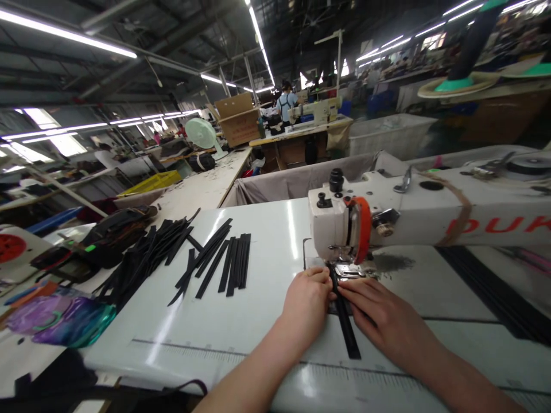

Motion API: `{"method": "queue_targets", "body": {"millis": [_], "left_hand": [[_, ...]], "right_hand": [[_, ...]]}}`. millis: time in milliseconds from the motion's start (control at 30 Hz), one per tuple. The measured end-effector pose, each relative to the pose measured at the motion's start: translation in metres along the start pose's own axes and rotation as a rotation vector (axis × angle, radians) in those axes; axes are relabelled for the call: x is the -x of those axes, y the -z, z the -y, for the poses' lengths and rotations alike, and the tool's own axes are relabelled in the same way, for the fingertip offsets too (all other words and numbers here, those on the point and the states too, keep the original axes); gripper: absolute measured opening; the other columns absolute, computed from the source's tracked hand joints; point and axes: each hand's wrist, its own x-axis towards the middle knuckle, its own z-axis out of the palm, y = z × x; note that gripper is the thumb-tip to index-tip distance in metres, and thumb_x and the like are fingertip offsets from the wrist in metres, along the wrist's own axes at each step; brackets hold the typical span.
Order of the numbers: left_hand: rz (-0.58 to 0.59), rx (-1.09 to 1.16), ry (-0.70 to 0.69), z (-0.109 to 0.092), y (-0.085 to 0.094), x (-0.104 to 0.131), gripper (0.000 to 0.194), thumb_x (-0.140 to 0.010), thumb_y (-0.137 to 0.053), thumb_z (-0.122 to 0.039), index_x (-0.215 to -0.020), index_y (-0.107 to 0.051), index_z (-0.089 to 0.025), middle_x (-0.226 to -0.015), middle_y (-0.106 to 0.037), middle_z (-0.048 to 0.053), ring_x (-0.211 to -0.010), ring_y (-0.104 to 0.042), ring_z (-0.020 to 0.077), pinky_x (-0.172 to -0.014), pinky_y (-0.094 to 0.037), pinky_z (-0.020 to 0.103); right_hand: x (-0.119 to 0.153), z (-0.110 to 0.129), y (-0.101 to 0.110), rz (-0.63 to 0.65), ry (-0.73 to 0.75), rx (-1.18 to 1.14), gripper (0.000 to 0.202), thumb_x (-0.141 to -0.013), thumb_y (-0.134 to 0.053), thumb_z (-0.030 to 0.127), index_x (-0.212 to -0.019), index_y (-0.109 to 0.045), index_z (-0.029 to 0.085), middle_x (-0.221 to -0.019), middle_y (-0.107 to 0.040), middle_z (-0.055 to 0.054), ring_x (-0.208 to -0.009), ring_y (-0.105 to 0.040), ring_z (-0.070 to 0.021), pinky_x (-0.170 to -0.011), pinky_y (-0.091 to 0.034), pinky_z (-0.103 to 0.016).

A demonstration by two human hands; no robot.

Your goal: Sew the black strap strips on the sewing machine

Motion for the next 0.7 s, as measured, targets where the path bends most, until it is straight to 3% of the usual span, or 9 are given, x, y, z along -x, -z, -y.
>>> {"method": "queue_targets", "body": {"millis": [200, 433, 700], "left_hand": [[-0.027, -0.017, 0.008, -0.0013, 0.0003, -0.0026, 0.014, -0.090, -0.054, -0.013, -0.086, -0.066, -0.018, -0.102, -0.069, 0.006, -0.109, -0.059, 0.0228, -0.100, -0.050, 0.036], [-0.073, -0.037, 0.058, -0.0037, 0.0013, -0.0082, 0.021, -0.092, -0.052, -0.012, -0.076, -0.065, -0.014, -0.098, -0.069, 0.008, -0.101, -0.061, 0.0235, -0.095, -0.051, 0.037], [-0.102, -0.008, 0.055, -0.0025, -0.0006, -0.0055, 0.012, -0.091, -0.056, -0.014, -0.084, -0.067, -0.013, -0.101, -0.070, 0.008, -0.107, -0.059, 0.0240, -0.100, -0.050, 0.037]], "right_hand": [[-0.0011, 0.0003, 0.0009, -0.015, -0.013, -0.039, 0.032, -0.089, -0.046, 0.008, -0.116, -0.061, 0.018, -0.112, -0.066, -0.008, -0.105, -0.060, -0.0224, -0.089, -0.054, -0.040], [0.0008, 0.0026, 0.0082, -0.030, 0.005, -0.205, 0.025, -0.088, -0.045, 0.007, -0.091, -0.066, 0.020, -0.091, -0.069, -0.003, -0.087, -0.062, -0.0189, -0.079, -0.052, -0.035], [0.0013, -0.0039, 0.0022, -0.028, -0.009, -0.163, 0.029, -0.085, -0.047, 0.005, -0.098, -0.068, 0.020, -0.103, -0.069, -0.004, -0.097, -0.060, -0.0210, -0.087, -0.050, -0.039]]}}
